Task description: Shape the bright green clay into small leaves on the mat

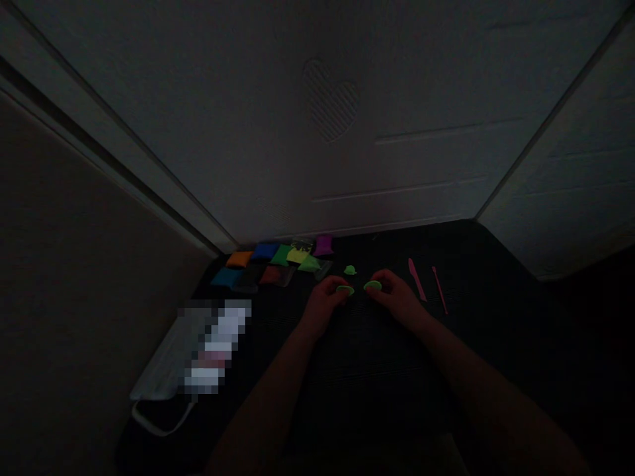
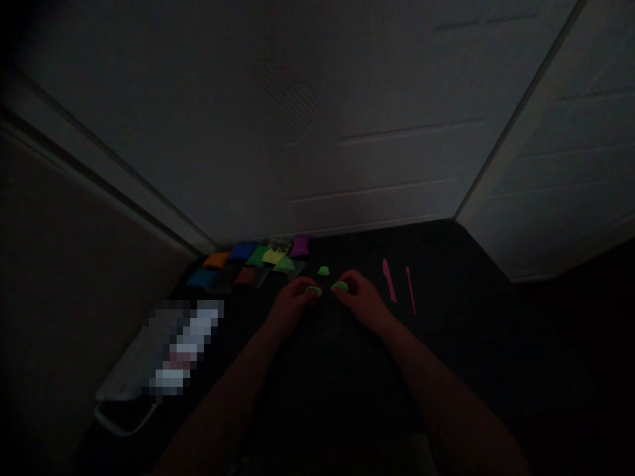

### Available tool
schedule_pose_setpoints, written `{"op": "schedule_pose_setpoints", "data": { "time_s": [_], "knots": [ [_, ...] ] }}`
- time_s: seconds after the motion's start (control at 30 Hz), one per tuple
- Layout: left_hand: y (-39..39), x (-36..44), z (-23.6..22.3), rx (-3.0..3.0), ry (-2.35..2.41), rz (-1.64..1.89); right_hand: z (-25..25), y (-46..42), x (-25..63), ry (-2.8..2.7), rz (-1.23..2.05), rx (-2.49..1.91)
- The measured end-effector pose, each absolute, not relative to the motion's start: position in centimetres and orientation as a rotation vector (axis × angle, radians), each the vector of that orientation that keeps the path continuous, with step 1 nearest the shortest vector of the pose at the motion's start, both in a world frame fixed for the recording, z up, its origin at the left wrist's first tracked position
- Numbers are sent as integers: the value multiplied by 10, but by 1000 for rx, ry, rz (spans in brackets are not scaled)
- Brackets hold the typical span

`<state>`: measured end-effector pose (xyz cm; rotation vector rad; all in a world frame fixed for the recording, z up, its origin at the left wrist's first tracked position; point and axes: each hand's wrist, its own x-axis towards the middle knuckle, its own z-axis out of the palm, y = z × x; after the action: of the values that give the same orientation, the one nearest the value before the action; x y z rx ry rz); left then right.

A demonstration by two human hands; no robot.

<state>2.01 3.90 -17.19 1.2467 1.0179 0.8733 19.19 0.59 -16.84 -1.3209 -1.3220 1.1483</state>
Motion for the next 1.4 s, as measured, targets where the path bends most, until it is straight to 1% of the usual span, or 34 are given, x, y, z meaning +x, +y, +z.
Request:
{"op": "schedule_pose_setpoints", "data": {
  "time_s": [0.2,0.37,0.53,0.93,1.4],
  "knots": [
    [38,20,-172,1242,1083,869,-169,3,185,-1403,1098,-1349],
    [36,21,-171,1230,1047,891,-170,3,185,-1454,1060,-1403],
    [33,23,-169,1120,982,876,-170,4,187,-1387,1088,-1383],
    [35,24,-173,1297,990,861,-168,3,187,-1408,1042,-1358],
    [32,22,-171,1458,1019,805,-166,1,184,-1550,916,-1463]
  ]
}}
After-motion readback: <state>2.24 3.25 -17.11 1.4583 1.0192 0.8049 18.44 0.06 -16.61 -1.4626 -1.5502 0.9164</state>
